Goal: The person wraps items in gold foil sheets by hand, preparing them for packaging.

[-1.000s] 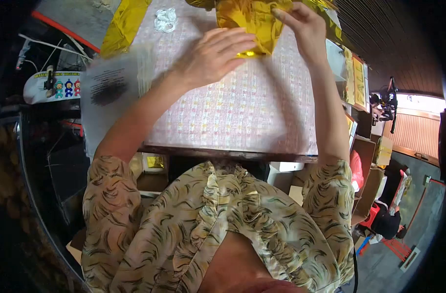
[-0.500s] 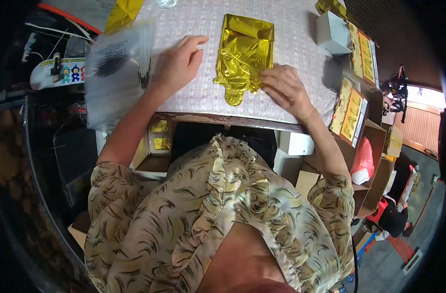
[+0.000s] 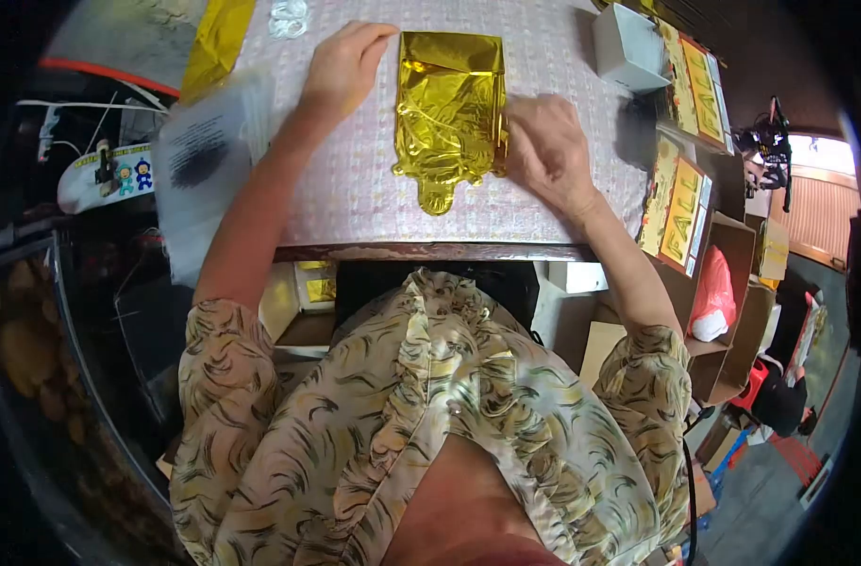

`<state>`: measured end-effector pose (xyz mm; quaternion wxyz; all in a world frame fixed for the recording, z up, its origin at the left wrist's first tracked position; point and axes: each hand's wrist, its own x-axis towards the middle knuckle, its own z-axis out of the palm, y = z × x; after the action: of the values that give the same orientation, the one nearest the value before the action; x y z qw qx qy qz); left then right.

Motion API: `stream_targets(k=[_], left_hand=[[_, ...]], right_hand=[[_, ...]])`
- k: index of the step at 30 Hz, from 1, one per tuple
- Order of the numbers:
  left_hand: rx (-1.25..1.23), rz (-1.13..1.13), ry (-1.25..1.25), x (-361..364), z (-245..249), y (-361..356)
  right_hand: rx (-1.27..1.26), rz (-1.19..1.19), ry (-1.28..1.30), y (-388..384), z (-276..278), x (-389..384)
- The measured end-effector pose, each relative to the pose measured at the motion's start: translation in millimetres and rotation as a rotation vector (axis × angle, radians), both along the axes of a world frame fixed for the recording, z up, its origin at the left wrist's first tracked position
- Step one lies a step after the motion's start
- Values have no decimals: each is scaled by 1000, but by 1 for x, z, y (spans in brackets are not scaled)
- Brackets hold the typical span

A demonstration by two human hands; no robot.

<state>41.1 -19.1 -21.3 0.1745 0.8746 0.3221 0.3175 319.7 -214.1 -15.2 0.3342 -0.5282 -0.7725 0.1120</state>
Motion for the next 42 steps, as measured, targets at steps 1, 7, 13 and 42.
stream_targets(k=[1, 7, 13, 42], left_hand=[[-4, -5, 3, 4, 4, 6], [-46, -394, 56, 52, 2, 22], [237, -372, 340, 57, -40, 4], [-604, -201, -305, 30, -29, 31]], right_hand=[[-4, -5, 3, 5, 5, -8], [-30, -177, -442, 25, -19, -48], [-78, -130, -382, 18, -28, -45], [-68, -191, -501, 18, -27, -17]])
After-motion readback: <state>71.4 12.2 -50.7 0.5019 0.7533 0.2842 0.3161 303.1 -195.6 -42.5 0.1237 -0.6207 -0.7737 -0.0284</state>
